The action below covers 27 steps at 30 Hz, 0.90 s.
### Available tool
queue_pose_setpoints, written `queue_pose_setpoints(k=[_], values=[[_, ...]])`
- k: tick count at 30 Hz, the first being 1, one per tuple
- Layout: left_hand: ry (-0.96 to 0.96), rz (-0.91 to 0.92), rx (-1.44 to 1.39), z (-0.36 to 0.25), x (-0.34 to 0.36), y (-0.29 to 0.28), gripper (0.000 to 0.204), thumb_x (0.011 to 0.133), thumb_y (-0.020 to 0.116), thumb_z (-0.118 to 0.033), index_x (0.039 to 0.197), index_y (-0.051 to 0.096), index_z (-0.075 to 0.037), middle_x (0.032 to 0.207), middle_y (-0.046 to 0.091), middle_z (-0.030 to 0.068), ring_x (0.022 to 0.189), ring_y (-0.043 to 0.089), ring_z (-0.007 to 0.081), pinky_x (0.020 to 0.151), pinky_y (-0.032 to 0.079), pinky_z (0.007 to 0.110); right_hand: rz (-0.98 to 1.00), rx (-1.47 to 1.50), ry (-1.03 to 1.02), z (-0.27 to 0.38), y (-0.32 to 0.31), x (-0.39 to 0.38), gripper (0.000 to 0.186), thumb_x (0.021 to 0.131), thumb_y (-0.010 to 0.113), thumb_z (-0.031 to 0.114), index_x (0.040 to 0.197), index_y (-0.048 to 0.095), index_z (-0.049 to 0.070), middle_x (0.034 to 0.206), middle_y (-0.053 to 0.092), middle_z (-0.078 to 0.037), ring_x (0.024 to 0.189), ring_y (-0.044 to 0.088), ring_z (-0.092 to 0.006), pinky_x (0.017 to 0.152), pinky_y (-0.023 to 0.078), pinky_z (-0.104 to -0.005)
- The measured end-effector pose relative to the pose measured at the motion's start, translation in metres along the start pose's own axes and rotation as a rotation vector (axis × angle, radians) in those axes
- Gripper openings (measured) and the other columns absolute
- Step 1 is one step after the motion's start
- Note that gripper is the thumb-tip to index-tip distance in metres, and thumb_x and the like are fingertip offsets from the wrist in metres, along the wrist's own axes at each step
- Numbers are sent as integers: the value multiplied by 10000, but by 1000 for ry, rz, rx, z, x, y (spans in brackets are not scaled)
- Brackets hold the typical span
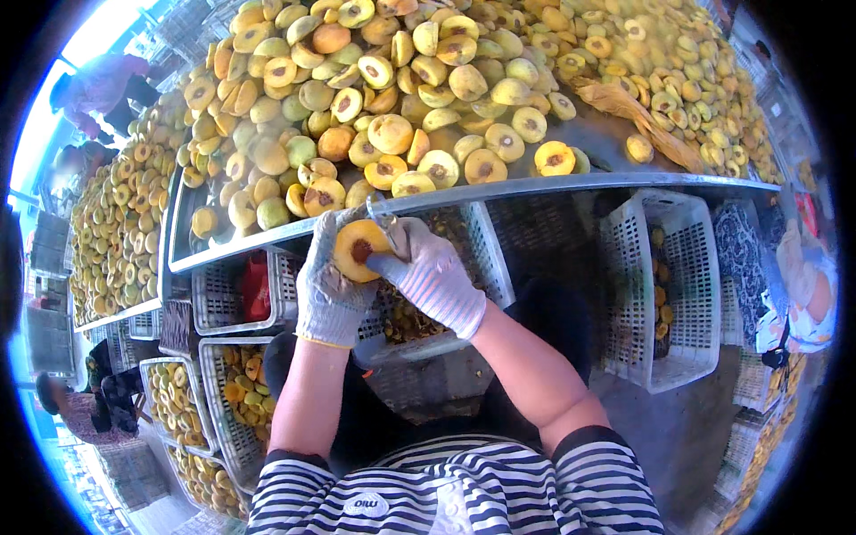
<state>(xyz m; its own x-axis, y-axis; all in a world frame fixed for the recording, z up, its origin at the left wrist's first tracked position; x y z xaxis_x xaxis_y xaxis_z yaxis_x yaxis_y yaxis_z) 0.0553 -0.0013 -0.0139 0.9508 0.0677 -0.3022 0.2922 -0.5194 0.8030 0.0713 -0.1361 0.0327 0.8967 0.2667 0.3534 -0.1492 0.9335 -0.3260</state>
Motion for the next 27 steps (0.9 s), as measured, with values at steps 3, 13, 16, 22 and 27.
queue_pose_setpoints(k=[3,13,16,22,27], values=[[50,37,2,-9,12,-2,419,1015,473,-337,1253,513,5,1218,584,144,1099,585,258,943,491,390,42,-175,101,-4,-1,-16,379,821,739,339,992,546,61,797,658,-190,756,657,-404,689,537,-450],[283,6,438,-4,24,-2,499,1019,447,-382,1243,521,58,1107,620,180,990,632,275,840,558,395,485,-501,166,-28,38,-26,372,892,622,280,1126,515,12,940,604,-231,828,640,-403,733,518,-464],[444,72,831,-11,7,17,329,1021,440,-183,1221,589,32,1204,617,136,1106,586,195,969,461,331,566,-415,162,-39,47,-36,361,877,617,242,1161,537,34,1003,587,-229,878,641,-377,775,522,-445],[685,248,1157,-26,-12,51,225,922,609,-135,1074,680,16,1048,682,106,965,647,190,889,499,315,564,-5,61,-20,47,-48,264,802,671,239,989,639,55,882,592,-177,794,640,-280,653,521,-385],[342,430,1130,-18,-3,50,206,865,690,-138,998,706,19,921,707,94,832,672,180,781,529,294,729,492,710,-38,50,-66,303,815,709,321,909,602,54,553,525,-26,397,518,-149,374,413,-249]])
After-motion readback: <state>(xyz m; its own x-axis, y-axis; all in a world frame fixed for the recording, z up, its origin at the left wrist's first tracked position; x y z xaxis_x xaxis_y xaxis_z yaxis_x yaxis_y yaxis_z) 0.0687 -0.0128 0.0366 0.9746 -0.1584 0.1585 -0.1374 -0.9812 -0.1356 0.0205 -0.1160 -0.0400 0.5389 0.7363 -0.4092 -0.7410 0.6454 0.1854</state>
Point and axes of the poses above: each hand's wrist, its own x-axis towards the middle knuckle, its own y-axis out of the palm, z = x × y, the point moved 8 cm from there along x, towards the middle knuckle
